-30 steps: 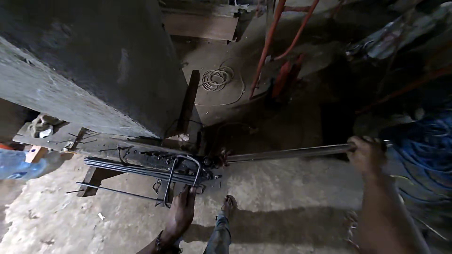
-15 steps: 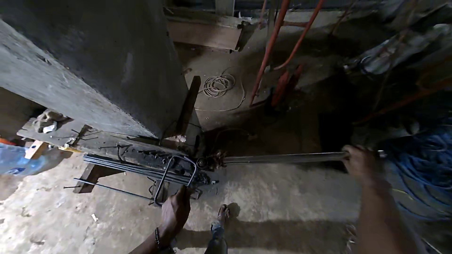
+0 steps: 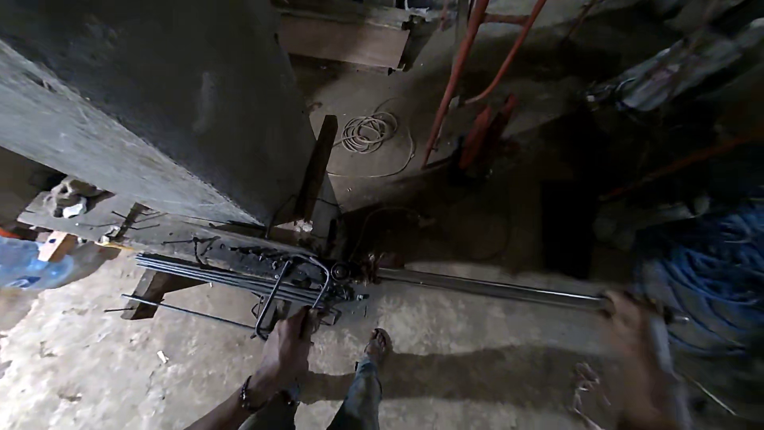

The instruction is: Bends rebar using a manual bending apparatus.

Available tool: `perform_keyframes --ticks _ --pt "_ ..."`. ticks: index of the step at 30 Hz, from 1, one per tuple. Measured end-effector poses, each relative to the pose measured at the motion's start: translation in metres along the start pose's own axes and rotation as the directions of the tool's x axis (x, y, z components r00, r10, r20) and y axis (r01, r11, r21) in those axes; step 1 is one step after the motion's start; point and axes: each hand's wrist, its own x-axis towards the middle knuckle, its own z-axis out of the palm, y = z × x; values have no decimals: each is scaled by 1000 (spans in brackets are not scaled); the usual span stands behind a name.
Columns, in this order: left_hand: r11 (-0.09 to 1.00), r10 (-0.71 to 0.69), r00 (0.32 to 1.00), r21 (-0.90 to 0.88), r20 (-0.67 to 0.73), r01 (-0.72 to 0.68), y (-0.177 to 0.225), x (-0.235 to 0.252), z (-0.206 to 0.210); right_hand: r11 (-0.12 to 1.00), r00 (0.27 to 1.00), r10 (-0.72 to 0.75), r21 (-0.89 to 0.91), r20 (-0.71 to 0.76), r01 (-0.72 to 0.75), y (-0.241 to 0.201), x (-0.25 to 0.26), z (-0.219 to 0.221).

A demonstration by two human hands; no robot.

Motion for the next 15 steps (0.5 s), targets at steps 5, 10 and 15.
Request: perform_keyframes --ticks 5,10,15 --pt "987 19 997 -164 69 -7 -13 8 -3 1000 1000 16 15 -24 -16 10 -1 8" --pt "945 10 987 -325 159 43 -22 14 -4 995 995 93 23 -32 -92 -8 -30 -4" --pt "933 47 972 -358 231 40 -23 18 -13 976 975 217 20 -49 -216 -13 -91 -3"
